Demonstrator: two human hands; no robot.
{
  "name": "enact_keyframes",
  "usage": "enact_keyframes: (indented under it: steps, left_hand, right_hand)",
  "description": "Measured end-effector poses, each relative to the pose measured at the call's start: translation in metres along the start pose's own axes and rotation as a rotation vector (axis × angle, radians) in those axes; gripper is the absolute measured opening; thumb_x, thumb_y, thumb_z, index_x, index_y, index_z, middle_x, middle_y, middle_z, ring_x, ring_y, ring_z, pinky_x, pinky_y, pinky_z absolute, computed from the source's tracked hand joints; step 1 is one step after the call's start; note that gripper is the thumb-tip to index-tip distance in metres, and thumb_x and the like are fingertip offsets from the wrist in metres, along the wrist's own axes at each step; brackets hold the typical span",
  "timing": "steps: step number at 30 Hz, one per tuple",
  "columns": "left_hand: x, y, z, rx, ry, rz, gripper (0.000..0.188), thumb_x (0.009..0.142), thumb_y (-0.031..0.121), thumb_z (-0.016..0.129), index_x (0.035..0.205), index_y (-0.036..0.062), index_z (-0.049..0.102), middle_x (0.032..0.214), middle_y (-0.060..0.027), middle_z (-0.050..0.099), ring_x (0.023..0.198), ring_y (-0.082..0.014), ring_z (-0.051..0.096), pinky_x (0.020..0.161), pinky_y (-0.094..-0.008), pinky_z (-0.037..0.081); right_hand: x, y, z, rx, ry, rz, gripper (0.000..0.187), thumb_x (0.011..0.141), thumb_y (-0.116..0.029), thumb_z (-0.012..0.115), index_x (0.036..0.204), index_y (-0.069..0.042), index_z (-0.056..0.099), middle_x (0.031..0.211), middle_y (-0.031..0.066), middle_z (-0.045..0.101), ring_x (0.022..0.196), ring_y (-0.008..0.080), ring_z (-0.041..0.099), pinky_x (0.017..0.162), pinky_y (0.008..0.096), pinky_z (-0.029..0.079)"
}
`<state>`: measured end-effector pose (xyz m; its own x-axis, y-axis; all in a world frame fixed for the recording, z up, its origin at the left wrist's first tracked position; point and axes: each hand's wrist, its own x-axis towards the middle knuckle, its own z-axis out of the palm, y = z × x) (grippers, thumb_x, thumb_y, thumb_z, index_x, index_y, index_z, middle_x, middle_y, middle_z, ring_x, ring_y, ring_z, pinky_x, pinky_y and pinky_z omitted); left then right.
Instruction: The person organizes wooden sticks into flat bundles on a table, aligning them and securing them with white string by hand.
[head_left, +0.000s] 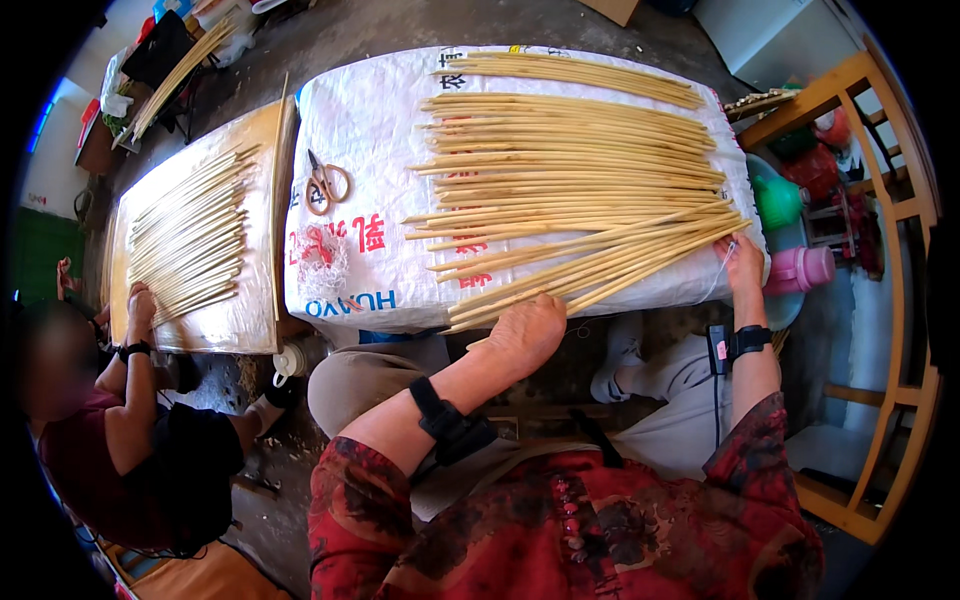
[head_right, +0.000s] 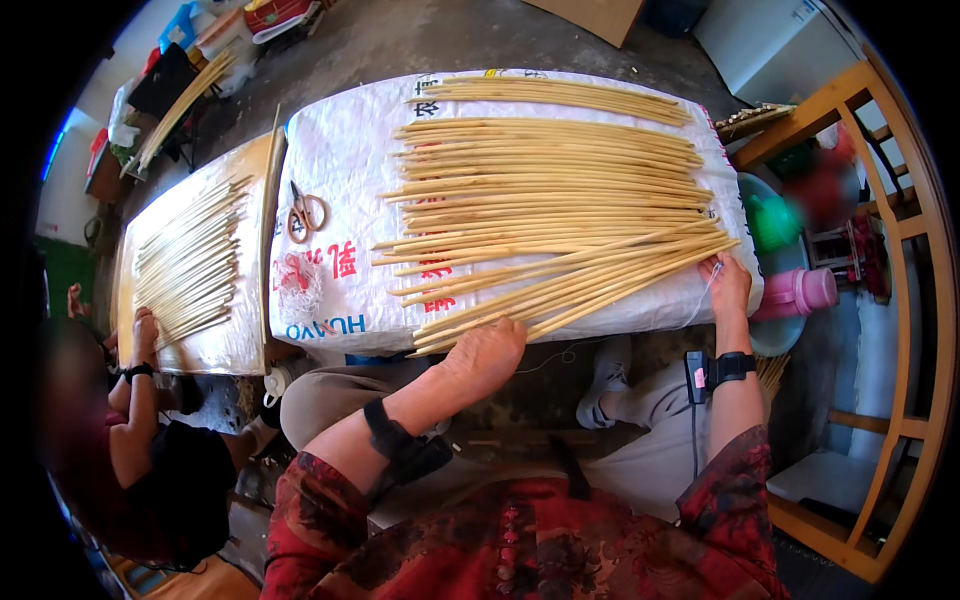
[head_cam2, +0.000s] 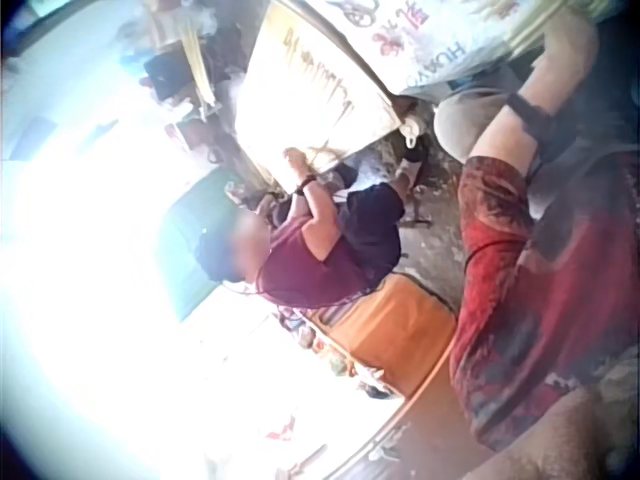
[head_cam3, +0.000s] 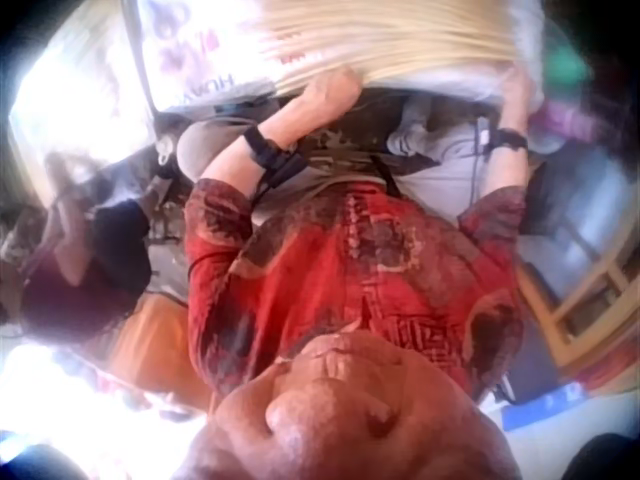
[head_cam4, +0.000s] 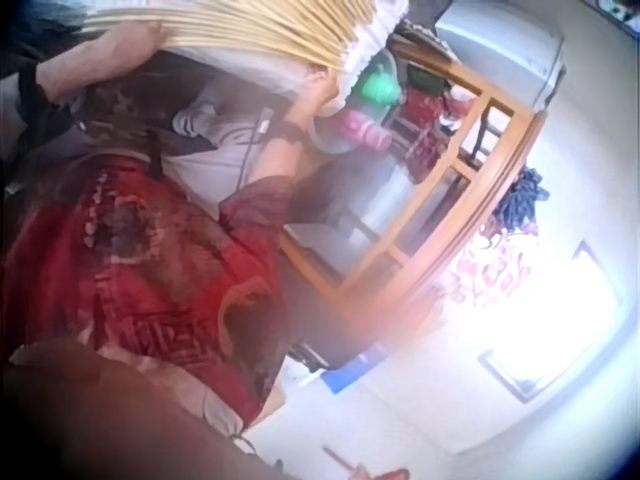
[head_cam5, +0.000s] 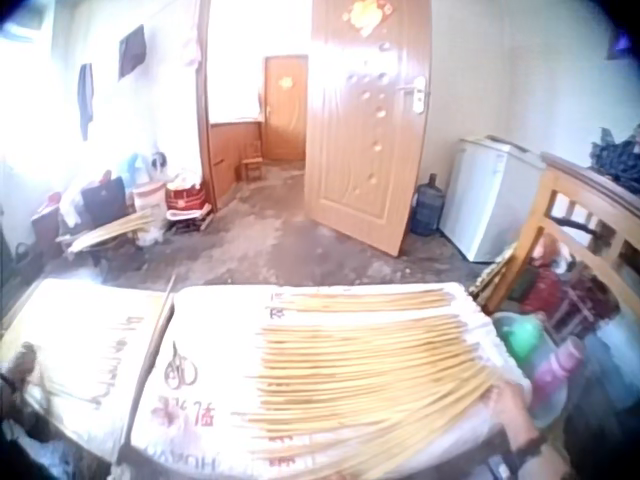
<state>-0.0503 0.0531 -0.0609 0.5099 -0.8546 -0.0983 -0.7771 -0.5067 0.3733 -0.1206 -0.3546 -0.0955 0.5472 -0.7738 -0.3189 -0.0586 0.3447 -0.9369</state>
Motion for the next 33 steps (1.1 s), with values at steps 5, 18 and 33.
enact_keyframes:
  steps: [5, 18, 33]
  left_hand:
    - [-0.001, 0.001, -0.003, -0.012, 0.017, 0.02, 0.011, 0.071, 0.003, 0.048, 0.081, -0.0012, 0.049, 0.076, -0.0171, 0.054, 0.065, -0.0295, 0.06, 0.052, -0.0348, 0.05]
    - [-0.003, -0.001, -0.004, -0.016, -0.037, -0.016, 0.012, 0.071, 0.002, 0.047, 0.082, -0.0011, 0.049, 0.078, -0.0174, 0.054, 0.067, -0.0305, 0.06, 0.054, -0.0367, 0.05]
    - [0.003, -0.007, 0.0, -0.154, 0.009, -0.064, 0.011, 0.079, 0.012, 0.044, 0.078, 0.0008, 0.047, 0.072, -0.0227, 0.055, 0.063, -0.0391, 0.056, 0.055, -0.0469, 0.046]
  right_hand:
    - [0.011, 0.0, -0.003, 0.027, 0.031, 0.01, 0.021, 0.082, -0.012, 0.047, 0.094, 0.006, 0.049, 0.09, 0.0176, 0.054, 0.085, 0.0308, 0.056, 0.079, 0.0442, 0.047]
    - [-0.007, 0.003, 0.002, 0.06, 0.01, 0.041, 0.023, 0.084, -0.012, 0.044, 0.097, 0.007, 0.046, 0.099, 0.0202, 0.052, 0.09, 0.033, 0.054, 0.083, 0.0426, 0.045]
    - [-0.032, -0.014, 0.012, -1.52, -0.148, -0.924, 0.009, 0.076, -0.015, 0.048, 0.078, -0.007, 0.052, 0.087, 0.0097, 0.055, 0.089, 0.0301, 0.05, 0.074, 0.0377, 0.042]
